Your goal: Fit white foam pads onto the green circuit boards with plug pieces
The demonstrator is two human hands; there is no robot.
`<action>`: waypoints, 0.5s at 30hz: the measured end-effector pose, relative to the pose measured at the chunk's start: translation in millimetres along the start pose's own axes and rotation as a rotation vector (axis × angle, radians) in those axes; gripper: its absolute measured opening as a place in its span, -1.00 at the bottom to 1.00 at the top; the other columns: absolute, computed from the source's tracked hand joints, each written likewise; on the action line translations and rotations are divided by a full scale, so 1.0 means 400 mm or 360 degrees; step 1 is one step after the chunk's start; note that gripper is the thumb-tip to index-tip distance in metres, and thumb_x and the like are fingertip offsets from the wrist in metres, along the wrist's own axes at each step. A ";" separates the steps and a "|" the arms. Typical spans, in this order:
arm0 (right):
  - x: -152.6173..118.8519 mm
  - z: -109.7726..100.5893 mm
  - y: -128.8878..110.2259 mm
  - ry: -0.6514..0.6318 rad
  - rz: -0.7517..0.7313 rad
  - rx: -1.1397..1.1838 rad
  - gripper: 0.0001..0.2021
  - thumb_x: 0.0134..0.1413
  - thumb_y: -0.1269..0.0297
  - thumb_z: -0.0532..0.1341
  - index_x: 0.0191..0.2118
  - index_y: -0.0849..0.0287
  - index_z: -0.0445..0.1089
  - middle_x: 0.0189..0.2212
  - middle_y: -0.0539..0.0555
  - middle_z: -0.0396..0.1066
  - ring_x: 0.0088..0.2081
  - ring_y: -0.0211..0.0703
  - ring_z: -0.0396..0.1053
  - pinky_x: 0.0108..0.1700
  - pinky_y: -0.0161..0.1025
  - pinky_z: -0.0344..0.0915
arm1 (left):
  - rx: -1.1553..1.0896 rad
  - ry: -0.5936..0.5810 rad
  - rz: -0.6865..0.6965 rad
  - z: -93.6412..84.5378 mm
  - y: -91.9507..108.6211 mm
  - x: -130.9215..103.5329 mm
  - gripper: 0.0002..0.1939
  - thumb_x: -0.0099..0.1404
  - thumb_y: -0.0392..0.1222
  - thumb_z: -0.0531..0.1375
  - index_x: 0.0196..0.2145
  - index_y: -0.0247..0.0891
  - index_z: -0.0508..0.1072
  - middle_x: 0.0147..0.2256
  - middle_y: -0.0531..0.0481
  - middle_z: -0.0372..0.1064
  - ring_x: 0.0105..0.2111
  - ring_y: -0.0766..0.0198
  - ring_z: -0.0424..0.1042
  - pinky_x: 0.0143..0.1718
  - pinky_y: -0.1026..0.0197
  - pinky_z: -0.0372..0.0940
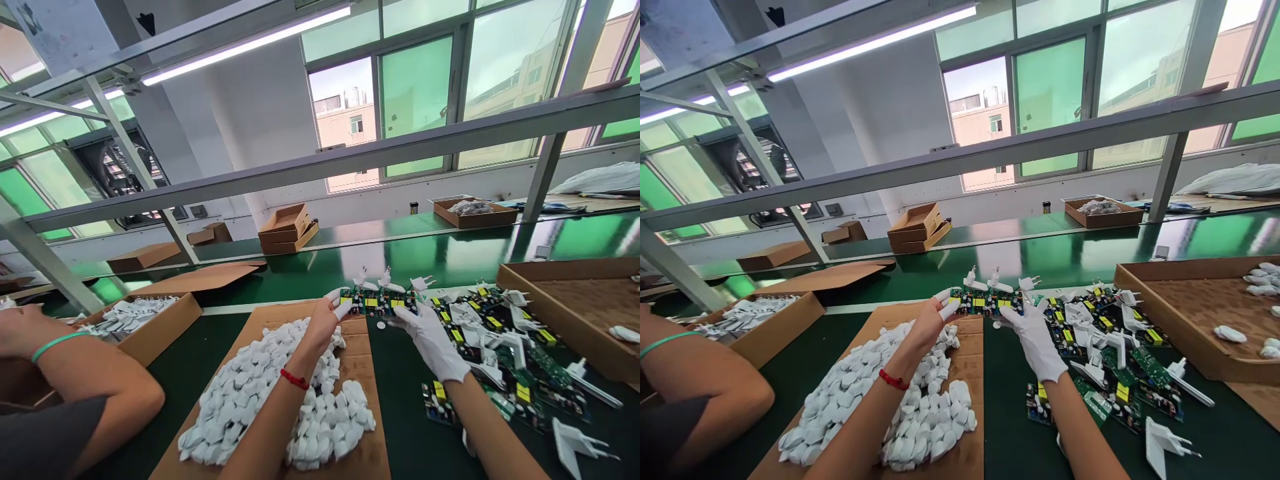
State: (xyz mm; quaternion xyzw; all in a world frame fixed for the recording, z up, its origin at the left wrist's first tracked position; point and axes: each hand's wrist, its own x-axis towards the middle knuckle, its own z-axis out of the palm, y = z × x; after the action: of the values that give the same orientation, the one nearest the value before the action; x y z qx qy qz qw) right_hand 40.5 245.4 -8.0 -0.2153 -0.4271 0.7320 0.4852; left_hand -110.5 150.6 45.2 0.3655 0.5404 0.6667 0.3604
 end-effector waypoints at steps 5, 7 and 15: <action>0.010 -0.001 0.012 0.0103 -0.0100 -0.0027 -0.68 -0.40 0.36 0.46 -0.38 0.20 0.44 -0.41 0.00 0.52 -0.29 -0.11 0.45 -0.18 -0.18 0.43 | -0.0047 0.0038 0.0104 0.006 -0.023 0.000 -0.44 -0.19 -0.15 0.44 -0.18 -0.29 0.46 -0.20 -0.07 0.50 -0.10 0.09 0.41 -0.04 0.12 0.31; 0.007 -0.003 0.010 0.0115 -0.0114 0.0018 -0.68 -0.41 0.39 0.46 -0.39 0.18 0.44 -0.39 -0.02 0.52 -0.27 -0.13 0.44 -0.17 -0.22 0.43 | -0.0083 0.0015 0.0089 0.006 -0.029 -0.002 -0.44 -0.18 -0.14 0.44 -0.16 -0.28 0.46 -0.19 -0.06 0.49 -0.09 0.09 0.41 -0.02 0.13 0.30; 0.006 -0.030 0.010 -0.0024 0.0087 0.0426 -0.77 -0.42 0.38 0.42 -0.49 0.12 0.41 -0.54 -0.09 0.50 -0.51 -0.17 0.46 -0.43 -0.23 0.45 | -0.0293 -0.0291 -0.0270 -0.025 0.018 -0.040 -0.39 -0.17 -0.10 0.46 -0.14 -0.34 0.47 -0.25 -0.16 0.51 -0.19 0.03 0.47 -0.07 0.05 0.35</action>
State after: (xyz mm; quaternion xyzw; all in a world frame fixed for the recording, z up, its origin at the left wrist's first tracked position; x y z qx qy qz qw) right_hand 46.2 251.8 -17.7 -0.1547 -0.3234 0.7969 0.4862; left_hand -112.4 130.9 49.0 0.3432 0.4709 0.6445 0.4951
